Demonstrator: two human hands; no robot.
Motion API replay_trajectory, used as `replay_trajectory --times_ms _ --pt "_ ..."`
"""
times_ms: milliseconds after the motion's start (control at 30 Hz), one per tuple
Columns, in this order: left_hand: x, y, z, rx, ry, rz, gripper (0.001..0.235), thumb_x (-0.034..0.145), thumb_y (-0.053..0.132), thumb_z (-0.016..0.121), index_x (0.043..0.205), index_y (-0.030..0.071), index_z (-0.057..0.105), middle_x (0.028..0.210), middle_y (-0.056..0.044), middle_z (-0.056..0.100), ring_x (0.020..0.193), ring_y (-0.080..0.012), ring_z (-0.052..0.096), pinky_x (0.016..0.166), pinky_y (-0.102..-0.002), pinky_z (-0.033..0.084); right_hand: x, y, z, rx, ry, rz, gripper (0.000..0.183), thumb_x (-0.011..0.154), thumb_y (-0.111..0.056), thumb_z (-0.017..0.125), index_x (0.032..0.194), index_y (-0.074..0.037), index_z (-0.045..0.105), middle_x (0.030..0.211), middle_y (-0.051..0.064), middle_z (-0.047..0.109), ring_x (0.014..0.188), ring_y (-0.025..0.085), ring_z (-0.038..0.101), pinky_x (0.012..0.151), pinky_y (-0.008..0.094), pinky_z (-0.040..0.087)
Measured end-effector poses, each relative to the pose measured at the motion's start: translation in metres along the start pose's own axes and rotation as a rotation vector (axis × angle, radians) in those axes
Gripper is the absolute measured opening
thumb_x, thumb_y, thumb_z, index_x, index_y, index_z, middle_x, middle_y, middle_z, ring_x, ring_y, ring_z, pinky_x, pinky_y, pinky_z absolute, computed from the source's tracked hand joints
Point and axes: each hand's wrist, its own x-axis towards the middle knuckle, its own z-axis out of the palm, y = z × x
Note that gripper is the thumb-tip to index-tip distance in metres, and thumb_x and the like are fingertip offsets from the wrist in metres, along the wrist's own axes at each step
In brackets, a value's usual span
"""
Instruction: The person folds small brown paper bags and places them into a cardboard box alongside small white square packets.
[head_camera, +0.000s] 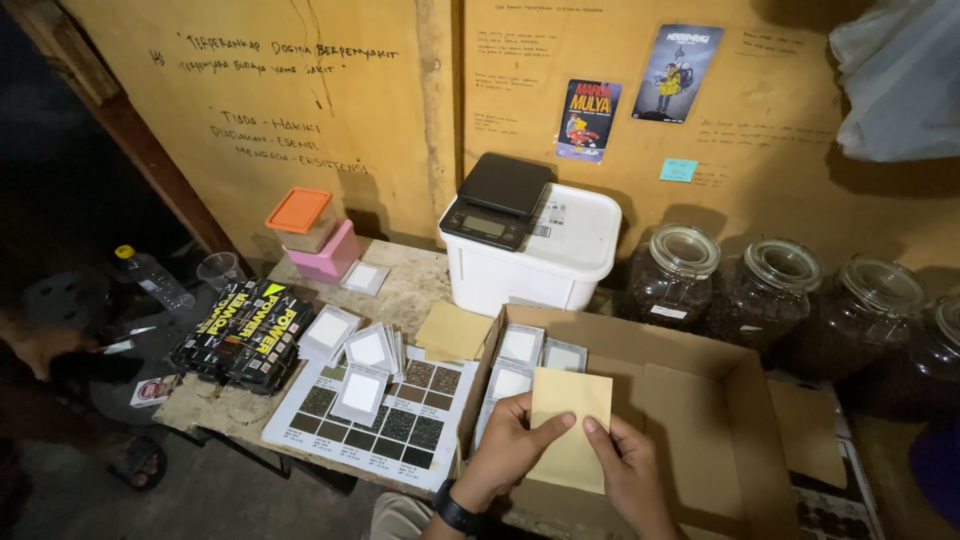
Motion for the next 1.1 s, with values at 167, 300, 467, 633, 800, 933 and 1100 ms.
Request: replay_trajectory --times_ms 167,300,467,633,800,933,1100 --pt "-0.003 0.008 0.004 -0.076 0.075 -0.066 0.023 0.096 0.022 0.072 0.096 0.001 0.082 0.083 -0.007 0.079 0.066 -0.0121 0.067 0.057 -0.028 0.054 -0.003 -0.009 0.000 -0.013 -0.014 0.063 0.029 0.090 -0.019 0.071 0.100 0.003 0.085 0.084 0.011 0.084 0.068 0.017 0.071 0.056 0.030 0.055" --pt "0.001 -0.002 -0.001 -0.050 0.066 0.014 0.053 0.104 0.030 0.067 0.060 0.016 0.041 0.055 0.006 0.041 0.051 -0.0063 0.036 0.050 -0.026 0.029 -0.003 -0.004 0.002 -0.021 -0.041 -0.031 0.028 0.091 -0.020 0.070 0.099 0.002 0.085 0.090 0.005 0.084 0.076 0.013 0.072 0.064 0.028 0.057" --pt "0.000 0.014 0.005 -0.032 0.004 -0.115 0.030 0.081 0.015 0.083 0.109 0.003 0.081 0.107 -0.009 0.083 0.091 -0.0158 0.075 0.080 -0.032 0.064 0.005 -0.001 -0.002 0.079 -0.043 0.005 0.027 0.092 -0.018 0.071 0.094 0.004 0.086 0.080 0.006 0.079 0.070 0.013 0.066 0.059 0.027 0.050" --pt "0.001 0.003 0.004 -0.079 0.118 -0.124 0.026 0.085 0.020 0.080 0.100 -0.002 0.082 0.088 -0.014 0.082 0.069 -0.0172 0.070 0.059 -0.031 0.058 0.010 0.018 -0.006 0.006 -0.119 -0.032 0.026 0.095 -0.026 0.070 0.086 -0.003 0.078 0.071 0.001 0.067 0.062 0.011 0.057 0.055 0.027 0.043" --pt "0.002 0.006 0.009 -0.166 0.233 -0.153 0.028 0.093 0.021 0.072 0.092 -0.005 0.081 0.080 -0.017 0.080 0.065 -0.0213 0.068 0.054 -0.034 0.053 0.002 -0.003 -0.002 -0.108 -0.229 -0.092 0.031 0.096 -0.029 0.071 0.074 -0.007 0.071 0.069 -0.006 0.065 0.065 0.006 0.057 0.057 0.025 0.043" --pt "0.005 0.000 0.007 -0.153 0.162 -0.102 0.027 0.091 0.018 0.071 0.101 -0.006 0.078 0.090 -0.019 0.080 0.074 -0.0205 0.069 0.065 -0.033 0.057 0.004 -0.004 0.000 -0.018 -0.120 -0.004 0.032 0.096 -0.031 0.067 0.081 -0.005 0.076 0.069 0.000 0.068 0.059 0.010 0.059 0.053 0.026 0.047" --pt "0.007 -0.011 0.001 0.062 0.063 -0.075 0.031 0.084 0.014 0.078 0.110 -0.002 0.083 0.100 -0.014 0.085 0.085 -0.0189 0.075 0.079 -0.032 0.062 0.012 0.006 0.003 0.030 0.075 0.145 0.035 0.092 -0.037 0.067 0.088 -0.003 0.077 0.072 0.005 0.072 0.063 0.013 0.069 0.048 0.031 0.064"
